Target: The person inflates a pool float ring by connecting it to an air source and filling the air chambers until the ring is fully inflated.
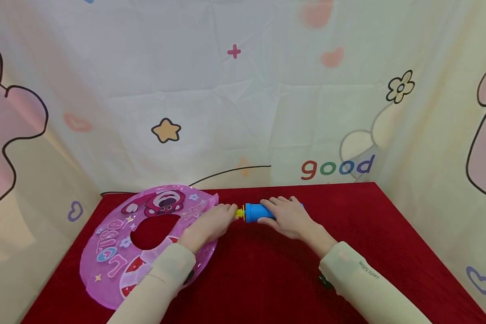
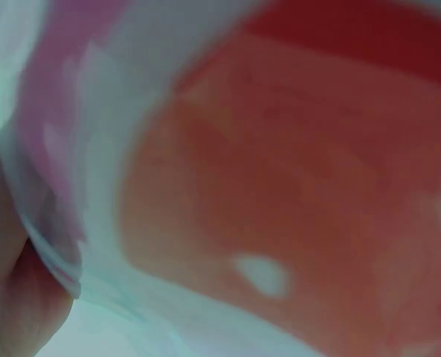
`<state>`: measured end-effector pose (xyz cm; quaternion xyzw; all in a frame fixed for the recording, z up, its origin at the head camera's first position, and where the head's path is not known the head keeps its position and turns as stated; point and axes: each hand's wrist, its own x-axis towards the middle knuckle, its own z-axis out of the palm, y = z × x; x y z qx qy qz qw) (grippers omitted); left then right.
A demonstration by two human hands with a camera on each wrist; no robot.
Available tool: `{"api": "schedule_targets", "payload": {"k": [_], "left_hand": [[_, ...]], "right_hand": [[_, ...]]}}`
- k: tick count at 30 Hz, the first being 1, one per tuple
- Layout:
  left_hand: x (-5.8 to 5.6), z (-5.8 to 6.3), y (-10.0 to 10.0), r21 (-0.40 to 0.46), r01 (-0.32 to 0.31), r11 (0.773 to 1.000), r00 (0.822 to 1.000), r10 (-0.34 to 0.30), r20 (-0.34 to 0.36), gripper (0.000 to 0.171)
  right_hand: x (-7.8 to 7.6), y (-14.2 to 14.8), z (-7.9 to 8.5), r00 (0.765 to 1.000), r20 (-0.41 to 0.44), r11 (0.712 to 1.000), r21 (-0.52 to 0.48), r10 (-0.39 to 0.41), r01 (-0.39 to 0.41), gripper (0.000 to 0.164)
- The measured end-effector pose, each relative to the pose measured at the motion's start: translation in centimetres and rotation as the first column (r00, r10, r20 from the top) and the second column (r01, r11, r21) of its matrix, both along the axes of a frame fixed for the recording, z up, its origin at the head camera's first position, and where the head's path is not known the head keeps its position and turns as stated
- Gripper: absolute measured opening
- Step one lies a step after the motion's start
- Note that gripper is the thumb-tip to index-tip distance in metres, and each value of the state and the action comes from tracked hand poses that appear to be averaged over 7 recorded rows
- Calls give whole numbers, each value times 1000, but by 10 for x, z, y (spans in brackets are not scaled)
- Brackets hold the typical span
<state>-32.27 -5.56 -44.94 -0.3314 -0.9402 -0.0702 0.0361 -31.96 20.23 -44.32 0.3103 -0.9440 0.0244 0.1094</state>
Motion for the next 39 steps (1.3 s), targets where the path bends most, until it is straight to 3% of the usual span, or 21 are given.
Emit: {"api": "schedule_targets", "payload": {"k": [5, 14, 25, 30, 39], "left_hand": [[0, -7, -4, 28, 19, 999, 1000, -19, 0, 12], [-3, -18, -14, 115, 56, 992, 998, -57, 10, 13], [-3, -14, -19, 86, -11, 996, 998, 6, 65, 11], [-1, -13, -17, 71, -19, 997, 997, 14, 71, 11], [0, -10, -16, 39, -85, 996, 990, 80, 115, 19]], "right_hand": [[0, 11, -4, 1000, 0, 1000, -21, 20, -20, 64], [-3, 64, -11, 1000, 19, 998, -66, 16, -15, 64], [-8, 116, -8, 999, 42, 997, -72, -24, 27, 63], [-12, 115, -13, 999, 49, 997, -67, -20, 23, 63], [-12, 83, -13, 1000, 27, 997, -78, 9, -7, 63]]}}
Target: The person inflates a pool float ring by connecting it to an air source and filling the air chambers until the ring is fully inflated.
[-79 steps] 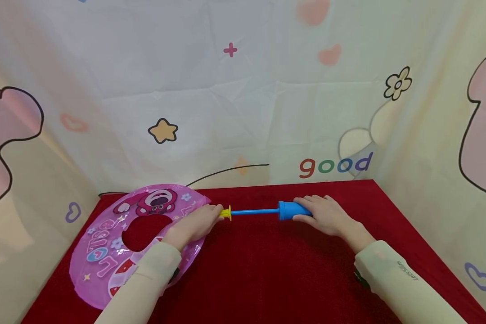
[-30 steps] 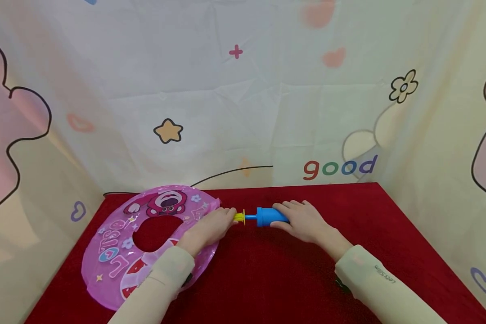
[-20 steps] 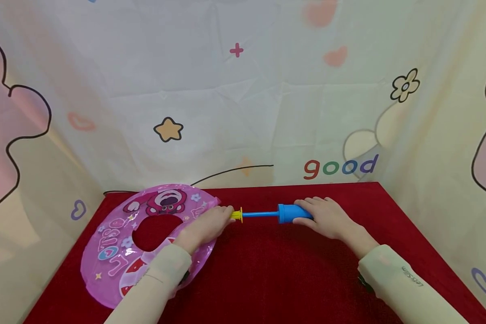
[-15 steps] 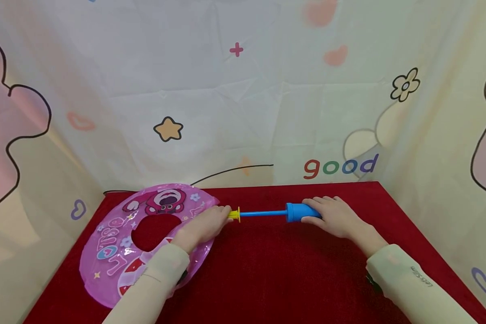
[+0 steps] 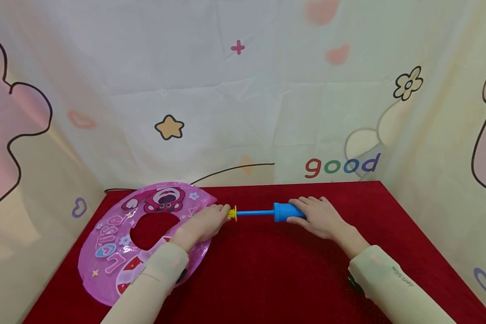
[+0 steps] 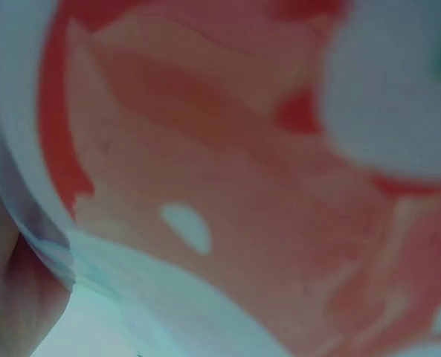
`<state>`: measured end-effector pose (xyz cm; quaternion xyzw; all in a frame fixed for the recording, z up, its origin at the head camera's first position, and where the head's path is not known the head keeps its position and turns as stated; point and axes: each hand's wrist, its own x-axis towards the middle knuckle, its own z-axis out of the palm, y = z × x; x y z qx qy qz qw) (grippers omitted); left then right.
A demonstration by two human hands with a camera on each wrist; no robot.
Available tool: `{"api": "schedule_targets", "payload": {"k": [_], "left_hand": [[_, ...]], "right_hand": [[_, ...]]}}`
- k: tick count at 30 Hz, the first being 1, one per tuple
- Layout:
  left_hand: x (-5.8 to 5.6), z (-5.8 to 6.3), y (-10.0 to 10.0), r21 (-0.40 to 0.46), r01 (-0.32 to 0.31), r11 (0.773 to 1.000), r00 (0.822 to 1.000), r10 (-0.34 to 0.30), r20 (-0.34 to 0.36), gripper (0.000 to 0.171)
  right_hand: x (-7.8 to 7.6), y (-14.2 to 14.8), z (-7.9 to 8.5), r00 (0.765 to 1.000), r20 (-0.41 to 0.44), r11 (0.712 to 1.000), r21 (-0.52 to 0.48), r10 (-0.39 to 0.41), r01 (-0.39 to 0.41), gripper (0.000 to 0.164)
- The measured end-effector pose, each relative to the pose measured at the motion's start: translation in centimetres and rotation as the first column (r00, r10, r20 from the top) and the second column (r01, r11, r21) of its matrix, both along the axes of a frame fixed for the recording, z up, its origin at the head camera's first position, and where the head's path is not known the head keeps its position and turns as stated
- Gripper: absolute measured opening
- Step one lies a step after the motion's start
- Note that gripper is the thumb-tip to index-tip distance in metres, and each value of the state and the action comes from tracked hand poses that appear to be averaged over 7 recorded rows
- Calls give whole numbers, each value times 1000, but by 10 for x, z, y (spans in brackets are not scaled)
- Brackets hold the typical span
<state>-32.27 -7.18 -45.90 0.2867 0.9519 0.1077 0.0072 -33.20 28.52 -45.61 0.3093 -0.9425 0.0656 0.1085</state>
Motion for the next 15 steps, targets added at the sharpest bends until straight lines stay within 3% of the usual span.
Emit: {"api": "schedule_targets", "payload": {"k": [15], "left_hand": [[-3, -2, 11, 33, 40, 999, 999, -40, -11, 18]], "right_hand": [[5, -42, 11, 1000, -26, 998, 56, -16, 18, 64]]}}
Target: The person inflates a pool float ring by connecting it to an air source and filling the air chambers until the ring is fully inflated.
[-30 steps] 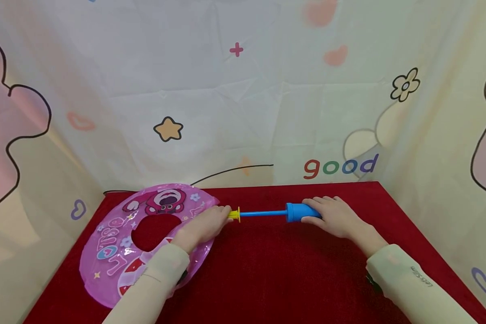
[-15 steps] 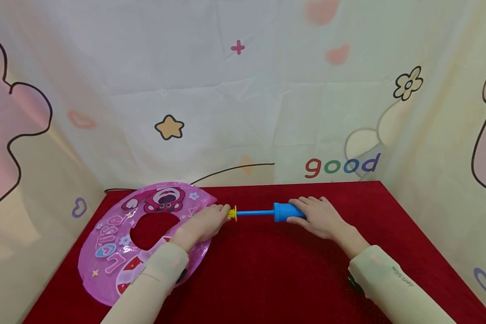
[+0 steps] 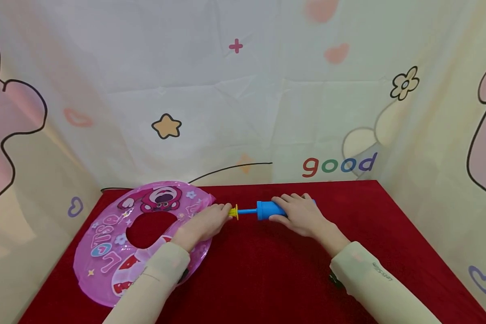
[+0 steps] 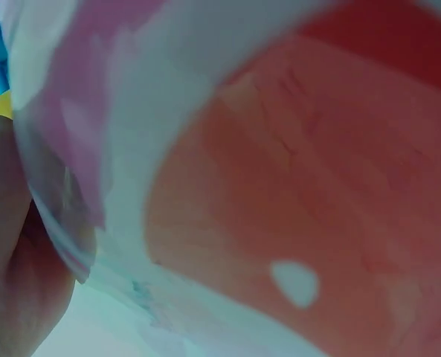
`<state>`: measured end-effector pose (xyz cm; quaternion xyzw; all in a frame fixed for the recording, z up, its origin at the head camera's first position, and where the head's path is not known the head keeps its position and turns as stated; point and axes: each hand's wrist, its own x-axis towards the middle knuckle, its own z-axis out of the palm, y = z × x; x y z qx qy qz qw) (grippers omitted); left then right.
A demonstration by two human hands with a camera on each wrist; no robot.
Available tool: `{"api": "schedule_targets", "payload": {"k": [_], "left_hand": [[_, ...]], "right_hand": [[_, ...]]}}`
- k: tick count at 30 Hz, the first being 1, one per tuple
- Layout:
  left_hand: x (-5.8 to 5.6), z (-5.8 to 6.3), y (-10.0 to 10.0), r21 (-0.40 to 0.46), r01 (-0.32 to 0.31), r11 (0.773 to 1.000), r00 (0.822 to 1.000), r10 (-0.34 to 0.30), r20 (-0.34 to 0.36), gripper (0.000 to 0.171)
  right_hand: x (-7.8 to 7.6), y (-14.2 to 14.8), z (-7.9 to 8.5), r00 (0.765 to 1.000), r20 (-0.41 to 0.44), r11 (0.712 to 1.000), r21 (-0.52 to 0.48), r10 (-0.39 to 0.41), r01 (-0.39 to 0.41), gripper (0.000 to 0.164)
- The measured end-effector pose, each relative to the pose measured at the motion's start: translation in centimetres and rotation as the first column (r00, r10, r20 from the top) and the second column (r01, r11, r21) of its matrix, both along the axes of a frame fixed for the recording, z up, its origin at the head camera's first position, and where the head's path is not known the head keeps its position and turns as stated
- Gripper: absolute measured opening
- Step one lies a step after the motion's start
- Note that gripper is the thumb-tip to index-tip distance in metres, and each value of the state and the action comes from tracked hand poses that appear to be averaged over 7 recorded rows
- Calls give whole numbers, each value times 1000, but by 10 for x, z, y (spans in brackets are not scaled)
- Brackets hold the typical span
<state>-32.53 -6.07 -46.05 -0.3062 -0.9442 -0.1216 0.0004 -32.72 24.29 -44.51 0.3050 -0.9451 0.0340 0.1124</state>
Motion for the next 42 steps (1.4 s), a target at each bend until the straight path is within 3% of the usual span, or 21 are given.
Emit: {"api": "schedule_targets", "payload": {"k": [8, 15, 19, 24, 29, 38, 42], "left_hand": [[0, 1, 7, -26, 28, 999, 998, -30, -49, 17], [2, 4, 16, -30, 16, 999, 1000, -17, -22, 19], [2, 5, 19, -17, 40, 999, 998, -41, -46, 16], [1, -1, 16, 14, 84, 996, 995, -83, -50, 13], [0, -4, 7, 39, 82, 996, 996, -81, -44, 11], [-1, 3, -6, 41, 79, 996, 995, -76, -67, 12], [-1, 4, -8, 31, 59, 998, 998, -58, -39, 13]], "right_hand": [[2, -21, 0, 1000, 8, 1000, 21, -14, 13, 65], [3, -33, -1, 1000, 10, 999, 43, -17, 17, 65], [4, -31, -1, 1000, 19, 999, 33, -22, 21, 65], [4, -13, -5, 999, 48, 1000, -3, -6, 6, 64], [1, 14, -8, 998, 59, 1000, -28, 10, -9, 64], [-2, 64, 1, 995, 92, 997, -77, -26, 33, 63], [-2, 79, 2, 993, 105, 994, -92, -44, 54, 64]]}}
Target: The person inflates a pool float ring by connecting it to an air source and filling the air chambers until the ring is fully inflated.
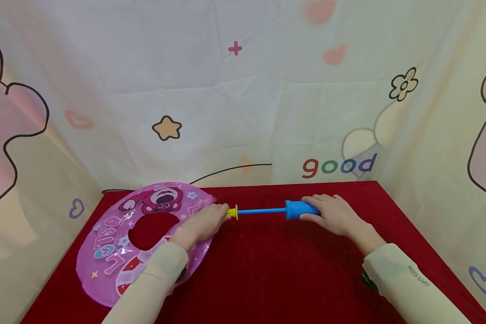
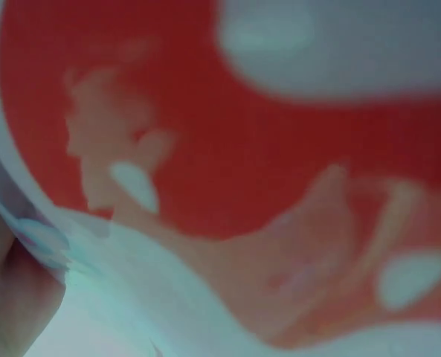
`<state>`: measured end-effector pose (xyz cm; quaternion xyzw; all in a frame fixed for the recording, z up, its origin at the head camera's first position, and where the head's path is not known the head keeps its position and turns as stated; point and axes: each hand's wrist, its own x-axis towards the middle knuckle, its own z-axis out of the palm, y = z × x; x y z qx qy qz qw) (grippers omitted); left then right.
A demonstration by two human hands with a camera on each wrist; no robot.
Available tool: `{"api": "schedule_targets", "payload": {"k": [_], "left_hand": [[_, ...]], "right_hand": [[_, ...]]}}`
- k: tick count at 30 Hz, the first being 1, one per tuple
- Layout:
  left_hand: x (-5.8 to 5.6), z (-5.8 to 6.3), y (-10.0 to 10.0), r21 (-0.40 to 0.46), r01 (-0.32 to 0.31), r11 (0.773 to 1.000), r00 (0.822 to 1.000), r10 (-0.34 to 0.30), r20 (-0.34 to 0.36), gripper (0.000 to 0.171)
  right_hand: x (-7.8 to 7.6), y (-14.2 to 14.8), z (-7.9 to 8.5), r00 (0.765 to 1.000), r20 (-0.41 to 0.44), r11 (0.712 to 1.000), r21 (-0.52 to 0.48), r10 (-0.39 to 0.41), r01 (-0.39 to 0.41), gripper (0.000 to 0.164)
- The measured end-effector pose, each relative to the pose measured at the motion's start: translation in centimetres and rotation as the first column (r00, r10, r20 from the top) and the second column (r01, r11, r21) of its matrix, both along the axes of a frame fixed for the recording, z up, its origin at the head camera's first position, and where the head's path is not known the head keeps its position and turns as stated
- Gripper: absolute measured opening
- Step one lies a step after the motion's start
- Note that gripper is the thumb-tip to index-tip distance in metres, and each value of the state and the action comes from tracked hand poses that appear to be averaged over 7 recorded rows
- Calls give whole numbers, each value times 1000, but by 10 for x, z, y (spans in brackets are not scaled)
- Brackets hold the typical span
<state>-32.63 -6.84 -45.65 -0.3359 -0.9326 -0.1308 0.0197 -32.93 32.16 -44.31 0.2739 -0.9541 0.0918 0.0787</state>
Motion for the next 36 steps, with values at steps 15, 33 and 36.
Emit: {"api": "schedule_targets", "payload": {"k": [15, 33, 36], "left_hand": [[-3, -9, 12, -111, -16, 994, 986, -3, -168, 11], [6, 4, 22, -105, -28, 994, 992, 15, -122, 18], [6, 4, 23, -63, -30, 998, 996, 25, -80, 18]], "right_hand": [[7, -51, -3, 998, -65, 998, 69, 11, -7, 65], [14, -113, 3, 996, -89, 992, 122, 1, 10, 64], [17, -116, 5, 996, -86, 993, 122, 4, 7, 64]]}}
